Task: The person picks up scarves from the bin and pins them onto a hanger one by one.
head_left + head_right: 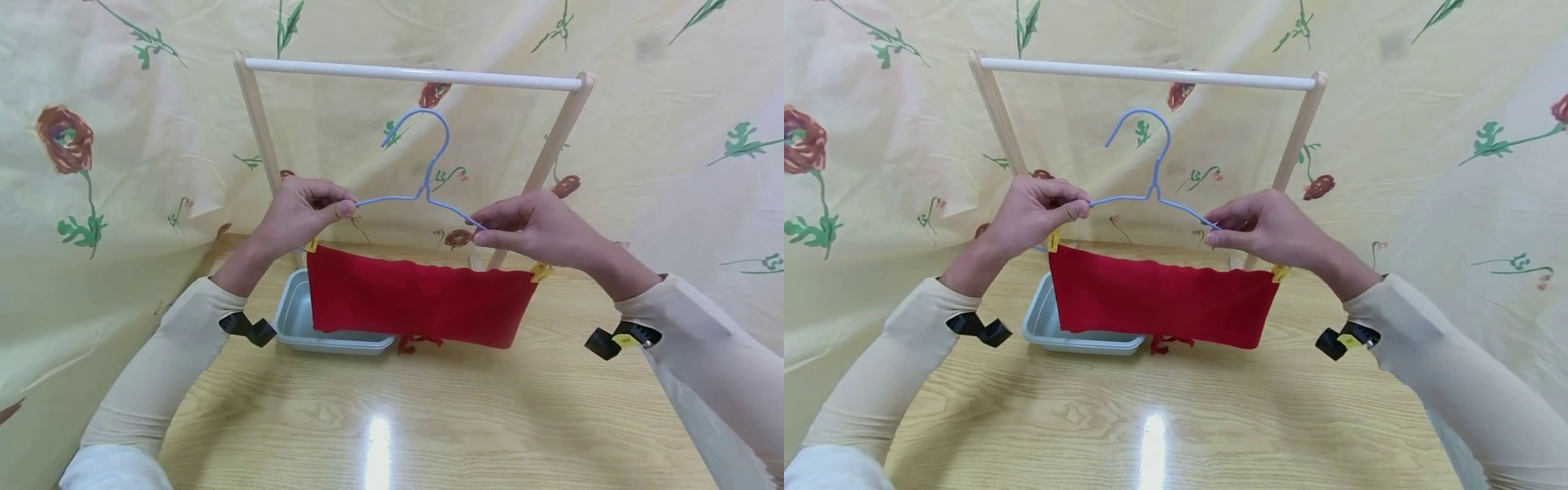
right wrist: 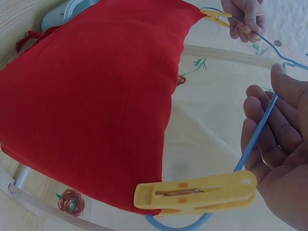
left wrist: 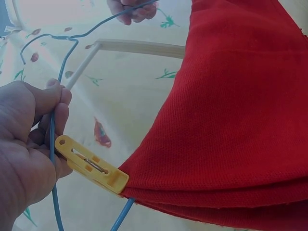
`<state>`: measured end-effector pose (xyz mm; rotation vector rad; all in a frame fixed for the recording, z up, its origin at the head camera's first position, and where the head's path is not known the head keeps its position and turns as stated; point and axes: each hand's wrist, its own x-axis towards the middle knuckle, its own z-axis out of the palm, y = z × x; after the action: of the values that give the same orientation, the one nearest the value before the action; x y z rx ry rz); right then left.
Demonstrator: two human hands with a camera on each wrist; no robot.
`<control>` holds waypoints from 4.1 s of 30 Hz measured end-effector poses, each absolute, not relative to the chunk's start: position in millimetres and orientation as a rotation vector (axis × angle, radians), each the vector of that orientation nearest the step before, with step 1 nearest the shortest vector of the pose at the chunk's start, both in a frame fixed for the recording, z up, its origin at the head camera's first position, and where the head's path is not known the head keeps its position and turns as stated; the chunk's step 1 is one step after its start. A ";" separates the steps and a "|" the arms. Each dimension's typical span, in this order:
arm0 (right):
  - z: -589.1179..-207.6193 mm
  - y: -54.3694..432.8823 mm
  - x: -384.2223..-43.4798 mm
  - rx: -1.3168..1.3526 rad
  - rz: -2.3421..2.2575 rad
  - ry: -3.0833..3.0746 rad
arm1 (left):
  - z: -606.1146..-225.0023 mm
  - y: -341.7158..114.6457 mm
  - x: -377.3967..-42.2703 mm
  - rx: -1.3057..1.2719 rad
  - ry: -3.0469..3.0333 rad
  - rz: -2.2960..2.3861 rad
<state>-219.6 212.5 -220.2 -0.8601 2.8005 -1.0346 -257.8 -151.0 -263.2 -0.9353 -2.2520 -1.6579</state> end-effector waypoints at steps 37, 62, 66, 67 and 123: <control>-212.2 215.1 -204.5 -0.686 -1.203 2.890 | -256.4 -136.7 -254.4 -0.950 -2.365 -1.612; -211.6 240.4 -194.7 -0.490 -1.232 2.945 | -268.4 -191.6 -263.5 -0.573 -1.902 -1.629; -207.8 248.7 -192.5 -0.458 -1.268 2.958 | -285.1 -201.9 -272.0 -0.397 -1.803 -1.598; -206.7 250.9 -191.8 -0.449 -1.268 2.963 | -289.5 -204.4 -274.2 -0.342 -1.803 -1.587; -158.0 231.4 -245.6 -0.089 -1.569 2.815 | -398.7 -219.2 -330.0 -0.023 -2.126 -1.446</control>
<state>-245.6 231.4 -158.0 -0.0889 2.8153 -1.5691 -330.0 -219.2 -398.7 -0.0231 -2.1264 -1.4455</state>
